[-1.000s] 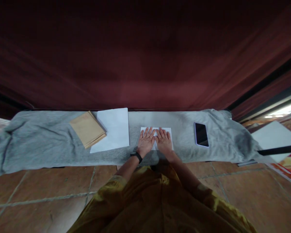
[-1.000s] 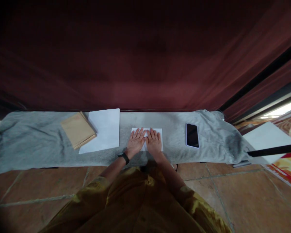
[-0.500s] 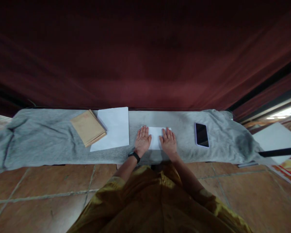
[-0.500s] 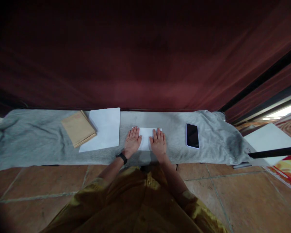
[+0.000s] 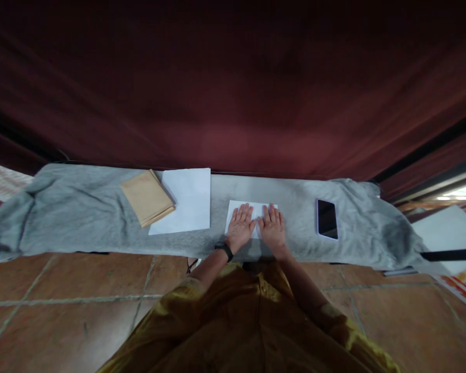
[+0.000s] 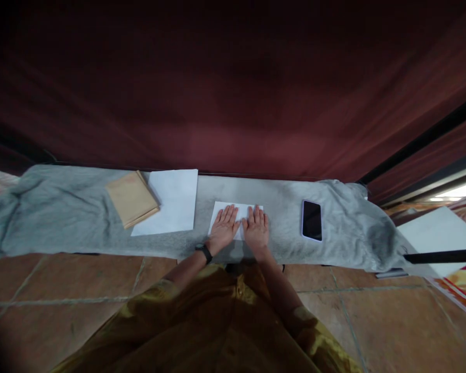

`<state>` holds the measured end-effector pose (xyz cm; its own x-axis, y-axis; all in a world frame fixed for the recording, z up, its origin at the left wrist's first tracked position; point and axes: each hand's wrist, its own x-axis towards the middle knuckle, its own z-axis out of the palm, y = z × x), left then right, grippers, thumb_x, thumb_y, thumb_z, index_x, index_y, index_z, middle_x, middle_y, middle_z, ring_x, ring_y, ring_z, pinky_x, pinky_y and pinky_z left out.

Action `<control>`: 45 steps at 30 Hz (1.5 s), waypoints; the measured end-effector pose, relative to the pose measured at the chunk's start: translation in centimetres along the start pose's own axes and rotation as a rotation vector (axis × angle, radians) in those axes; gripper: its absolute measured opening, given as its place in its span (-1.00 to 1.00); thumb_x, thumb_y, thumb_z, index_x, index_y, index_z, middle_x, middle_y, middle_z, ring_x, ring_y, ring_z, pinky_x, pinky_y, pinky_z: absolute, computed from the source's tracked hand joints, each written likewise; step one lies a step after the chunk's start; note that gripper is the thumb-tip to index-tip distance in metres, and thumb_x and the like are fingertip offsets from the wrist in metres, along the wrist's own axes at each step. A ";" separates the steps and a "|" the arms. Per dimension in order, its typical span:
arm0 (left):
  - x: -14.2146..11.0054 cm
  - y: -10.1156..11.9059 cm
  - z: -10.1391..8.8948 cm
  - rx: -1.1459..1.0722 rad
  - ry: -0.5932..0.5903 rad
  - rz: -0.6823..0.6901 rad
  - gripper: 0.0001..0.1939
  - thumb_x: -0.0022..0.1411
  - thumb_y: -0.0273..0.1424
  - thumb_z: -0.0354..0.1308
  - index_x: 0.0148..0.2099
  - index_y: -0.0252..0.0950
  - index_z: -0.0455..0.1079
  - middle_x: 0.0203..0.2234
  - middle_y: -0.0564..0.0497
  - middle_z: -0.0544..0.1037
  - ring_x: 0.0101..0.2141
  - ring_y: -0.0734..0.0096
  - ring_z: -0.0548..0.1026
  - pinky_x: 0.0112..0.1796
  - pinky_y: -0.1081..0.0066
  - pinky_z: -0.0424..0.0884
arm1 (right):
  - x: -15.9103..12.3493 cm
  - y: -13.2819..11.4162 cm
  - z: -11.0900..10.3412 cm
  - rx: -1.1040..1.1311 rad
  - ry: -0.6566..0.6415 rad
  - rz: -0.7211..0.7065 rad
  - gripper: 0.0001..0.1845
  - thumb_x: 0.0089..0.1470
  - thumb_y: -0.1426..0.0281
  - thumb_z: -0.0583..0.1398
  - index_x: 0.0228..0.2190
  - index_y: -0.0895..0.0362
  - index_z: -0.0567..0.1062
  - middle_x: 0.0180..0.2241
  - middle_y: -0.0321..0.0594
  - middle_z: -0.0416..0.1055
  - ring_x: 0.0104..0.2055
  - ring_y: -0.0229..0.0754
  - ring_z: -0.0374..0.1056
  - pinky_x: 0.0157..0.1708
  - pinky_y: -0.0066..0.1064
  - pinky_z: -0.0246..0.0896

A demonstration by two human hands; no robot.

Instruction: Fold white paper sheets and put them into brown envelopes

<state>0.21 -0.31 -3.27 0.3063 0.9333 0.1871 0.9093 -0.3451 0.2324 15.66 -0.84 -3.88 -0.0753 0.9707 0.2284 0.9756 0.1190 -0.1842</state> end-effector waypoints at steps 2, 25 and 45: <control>-0.5 -0.5 -0.5 0.021 -0.033 0.041 -0.39 0.48 -0.19 -0.18 0.45 -0.35 0.06 0.41 -0.16 0.12 0.42 0.14 0.00 0.38 0.03 -0.04 | -0.1 0.1 0.2 0.010 0.029 -0.005 -0.38 0.40 0.22 -0.03 0.36 0.24 0.16 0.39 0.17 0.04 0.41 0.13 0.02 0.33 0.07 -0.06; -5.1 -2.5 -4.3 -0.064 -0.187 0.579 -0.40 0.40 -0.03 0.04 0.38 -0.12 0.20 0.34 0.00 0.30 0.38 0.29 0.11 0.38 0.20 -0.10 | 0.2 -0.2 0.1 0.021 -0.008 -0.197 -0.44 0.40 0.28 -0.09 0.29 0.26 0.26 0.38 0.12 0.10 0.39 0.13 0.03 0.30 0.06 -0.08; -5.2 -2.6 -4.5 -0.063 -0.288 0.595 -0.37 0.49 -0.04 -0.15 0.47 -0.16 0.00 0.43 0.03 0.09 0.43 0.32 -0.06 0.39 0.21 -0.24 | 4.7 0.9 0.6 -0.002 -0.041 -0.222 -0.45 0.43 0.25 -0.10 0.34 0.13 0.23 0.39 0.00 0.11 0.38 0.06 0.09 0.32 0.00 -0.02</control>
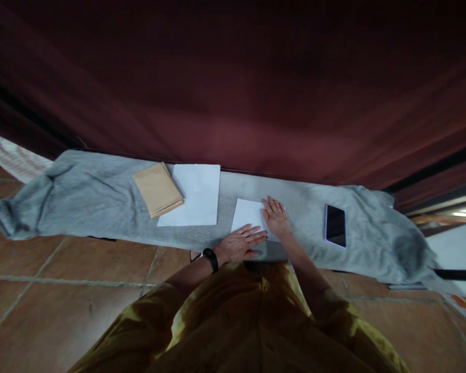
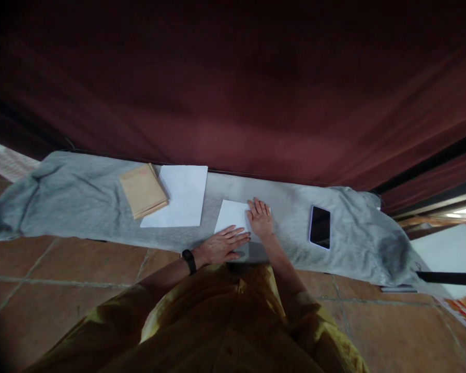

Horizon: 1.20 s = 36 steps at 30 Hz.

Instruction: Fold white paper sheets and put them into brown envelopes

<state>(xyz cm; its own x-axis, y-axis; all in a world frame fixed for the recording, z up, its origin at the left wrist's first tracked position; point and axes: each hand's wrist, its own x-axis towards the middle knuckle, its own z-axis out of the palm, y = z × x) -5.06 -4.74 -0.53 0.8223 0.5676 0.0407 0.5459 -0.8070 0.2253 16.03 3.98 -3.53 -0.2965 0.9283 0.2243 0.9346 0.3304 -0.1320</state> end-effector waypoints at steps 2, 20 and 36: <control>0.0 0.0 0.0 -0.005 -0.002 0.001 -0.37 0.50 -0.04 -0.16 0.47 -0.18 0.02 0.43 0.01 0.10 0.43 0.32 -0.05 0.39 0.21 -0.24 | -0.7 -0.6 -0.1 0.019 0.003 0.045 -0.44 0.43 0.29 -0.11 0.34 0.19 0.21 0.38 0.05 0.10 0.40 0.06 0.06 0.32 0.00 -0.02; 2.7 0.7 2.3 -0.001 0.184 -0.382 -0.37 0.52 -0.16 -0.26 0.46 -0.41 -0.02 0.42 -0.21 0.09 0.42 0.24 -0.03 0.38 0.08 -0.06 | -7.0 -1.6 -1.0 -0.026 0.007 -0.002 -0.43 0.39 0.28 -0.01 0.35 0.10 0.19 0.41 -0.06 0.06 0.40 0.02 0.04 0.35 -0.04 -0.11; 6.1 -2.8 2.3 0.085 0.231 -0.677 -0.30 0.49 -0.11 -0.26 0.47 -0.48 -0.06 0.43 -0.24 0.04 0.43 0.16 -0.07 0.38 0.06 -0.09 | -6.9 -1.6 -0.9 -0.014 -0.003 0.012 -0.44 0.42 0.23 -0.06 0.35 0.10 0.19 0.39 -0.07 0.11 0.40 0.03 0.06 0.34 -0.05 -0.10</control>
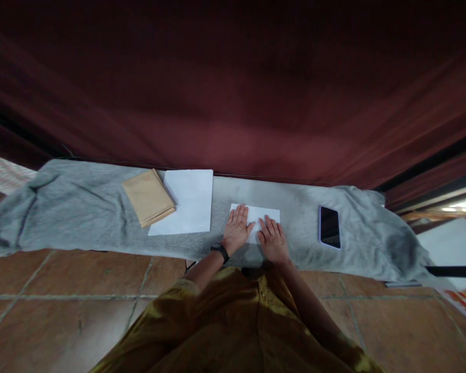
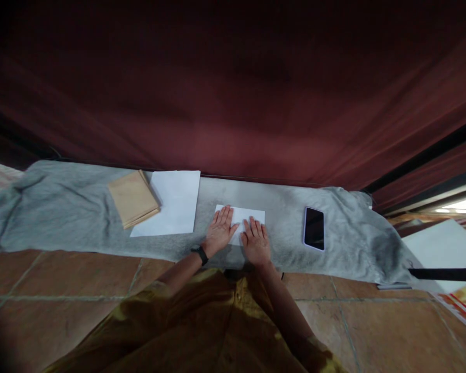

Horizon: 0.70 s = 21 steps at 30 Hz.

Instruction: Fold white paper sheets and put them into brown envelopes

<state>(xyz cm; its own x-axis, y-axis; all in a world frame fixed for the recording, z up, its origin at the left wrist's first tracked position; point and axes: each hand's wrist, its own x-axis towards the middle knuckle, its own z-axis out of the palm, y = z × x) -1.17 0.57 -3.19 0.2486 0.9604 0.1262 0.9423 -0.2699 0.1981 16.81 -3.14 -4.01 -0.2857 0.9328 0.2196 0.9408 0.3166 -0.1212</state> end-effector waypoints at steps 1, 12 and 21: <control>-0.2 -0.2 0.0 0.002 0.000 -0.014 -0.29 0.49 -0.10 -0.26 0.48 -0.48 -0.07 0.43 -0.24 0.03 0.43 0.15 -0.08 0.38 0.06 -0.08 | 0.0 0.0 0.0 0.002 -0.002 0.001 -0.44 0.42 0.23 -0.06 0.35 0.10 0.19 0.39 -0.07 0.10 0.40 0.03 0.05 0.34 -0.05 -0.10; -2.3 -1.5 -0.7 -0.029 0.019 -0.077 -0.19 0.45 0.00 -0.19 0.49 -0.47 -0.15 0.44 -0.28 -0.01 0.43 0.05 -0.06 0.37 0.02 -0.06 | -0.1 0.0 -0.2 0.033 0.008 0.004 -0.43 0.40 0.24 -0.04 0.35 0.11 0.20 0.39 -0.06 0.11 0.40 0.03 0.05 0.35 -0.03 -0.11; -2.7 -1.6 -1.0 -0.017 0.003 -0.074 -0.14 0.40 0.06 -0.13 0.49 -0.45 -0.10 0.44 -0.29 -0.02 0.43 0.01 -0.05 0.37 0.00 -0.11 | 0.2 -2.5 -0.2 0.079 0.065 0.066 -0.44 0.40 0.28 -0.07 0.32 0.22 0.22 0.36 0.10 0.14 0.38 0.09 0.06 0.32 0.05 -0.08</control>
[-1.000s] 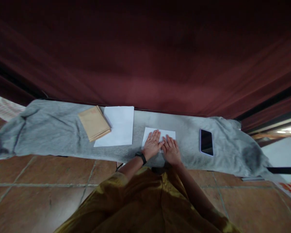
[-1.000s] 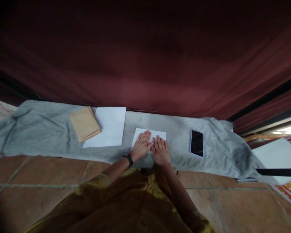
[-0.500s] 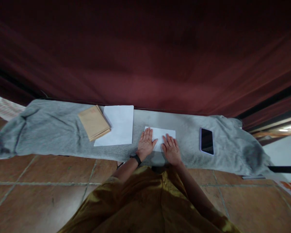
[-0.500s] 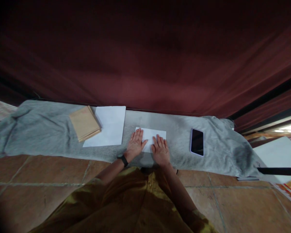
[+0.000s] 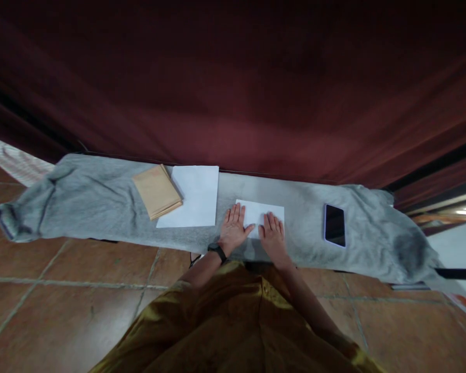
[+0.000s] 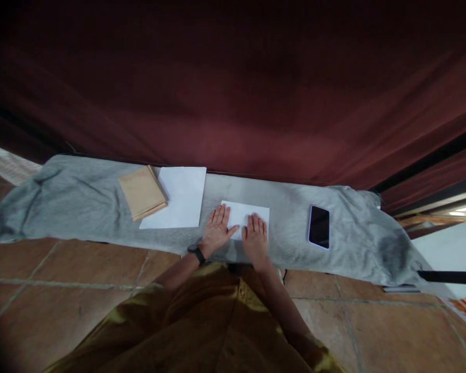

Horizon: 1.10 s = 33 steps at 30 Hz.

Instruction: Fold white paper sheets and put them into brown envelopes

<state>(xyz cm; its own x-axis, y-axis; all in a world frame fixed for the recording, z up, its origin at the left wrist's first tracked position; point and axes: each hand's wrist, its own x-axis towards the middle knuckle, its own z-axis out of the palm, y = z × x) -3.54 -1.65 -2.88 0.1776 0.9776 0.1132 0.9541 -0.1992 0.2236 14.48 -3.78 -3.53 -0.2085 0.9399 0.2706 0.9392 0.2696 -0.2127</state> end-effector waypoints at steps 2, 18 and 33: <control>0.0 0.1 0.0 0.006 0.004 -0.005 -0.15 0.40 0.05 -0.12 0.48 -0.45 -0.09 0.44 -0.29 -0.02 0.43 -0.01 -0.06 0.37 -0.02 -0.11 | -0.2 -1.0 0.2 0.003 0.011 -0.012 -0.44 0.40 0.27 -0.05 0.32 0.21 0.22 0.37 0.11 0.13 0.38 0.11 0.06 0.32 0.08 -0.08; -0.6 1.2 0.0 0.001 0.027 -0.012 -0.22 0.44 -0.04 -0.11 0.49 -0.41 -0.13 0.44 -0.32 -0.05 0.43 -0.07 -0.09 0.34 -0.15 -0.14 | -3.2 2.4 0.0 -0.077 0.029 0.037 -0.36 0.40 0.16 -0.05 0.38 0.18 0.13 0.40 0.08 0.06 0.37 0.15 0.10 0.30 0.04 -0.01; -0.8 0.7 0.5 -0.031 0.061 -0.039 -0.22 0.41 0.00 -0.08 0.49 -0.31 -0.09 0.45 -0.25 -0.06 0.42 -0.16 -0.09 0.32 -0.19 -0.05 | -1.5 0.7 0.0 -0.024 0.033 -0.002 -0.37 0.40 0.27 -0.09 0.40 0.20 0.03 0.41 0.13 0.01 0.42 0.13 -0.01 0.30 0.11 -0.02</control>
<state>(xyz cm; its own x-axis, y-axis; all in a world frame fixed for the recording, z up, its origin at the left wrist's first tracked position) -2.86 -2.53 -3.25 0.1245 0.9788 0.1629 0.9520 -0.1641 0.2583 15.48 -4.97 -4.06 -0.2014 0.9318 0.3021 0.9453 0.2657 -0.1893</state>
